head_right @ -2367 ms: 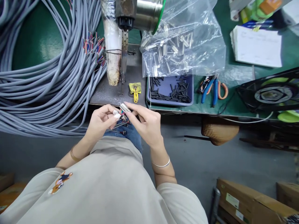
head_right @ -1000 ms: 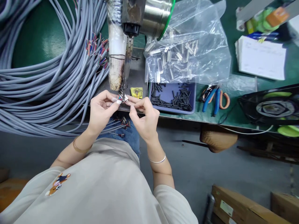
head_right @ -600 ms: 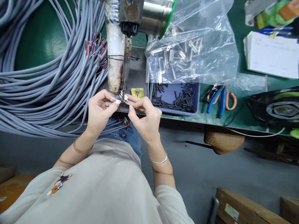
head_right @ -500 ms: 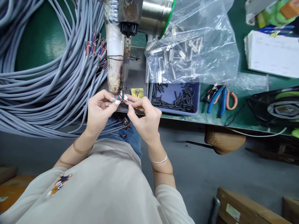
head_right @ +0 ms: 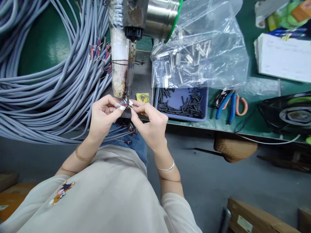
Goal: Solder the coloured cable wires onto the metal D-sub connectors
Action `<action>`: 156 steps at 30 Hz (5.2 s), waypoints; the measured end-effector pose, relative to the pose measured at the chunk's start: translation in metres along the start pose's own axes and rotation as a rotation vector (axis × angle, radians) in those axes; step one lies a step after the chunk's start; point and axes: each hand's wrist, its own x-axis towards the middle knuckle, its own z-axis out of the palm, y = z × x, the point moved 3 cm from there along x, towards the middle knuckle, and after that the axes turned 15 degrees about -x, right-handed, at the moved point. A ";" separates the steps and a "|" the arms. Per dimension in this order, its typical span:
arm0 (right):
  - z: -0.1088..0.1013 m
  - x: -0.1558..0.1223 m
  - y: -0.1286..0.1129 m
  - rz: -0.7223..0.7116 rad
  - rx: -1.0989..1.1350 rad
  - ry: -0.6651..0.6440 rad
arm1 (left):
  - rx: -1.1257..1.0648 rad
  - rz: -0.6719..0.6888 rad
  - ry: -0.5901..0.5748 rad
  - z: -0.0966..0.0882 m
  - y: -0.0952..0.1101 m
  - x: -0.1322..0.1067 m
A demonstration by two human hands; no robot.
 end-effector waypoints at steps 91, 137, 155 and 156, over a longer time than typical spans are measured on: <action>-0.057 -0.039 0.005 -0.263 -0.203 0.569 | 0.709 0.044 -0.693 -0.031 0.004 -0.051; -0.007 -0.038 -0.011 0.003 0.002 -0.236 | -0.057 -0.233 -0.133 -0.017 -0.006 -0.038; -0.008 -0.028 0.013 0.374 0.322 -0.166 | 0.512 0.387 -0.181 -0.008 -0.003 -0.052; -0.013 -0.028 0.013 0.355 0.297 -0.107 | 0.579 0.524 -0.171 -0.004 -0.005 -0.055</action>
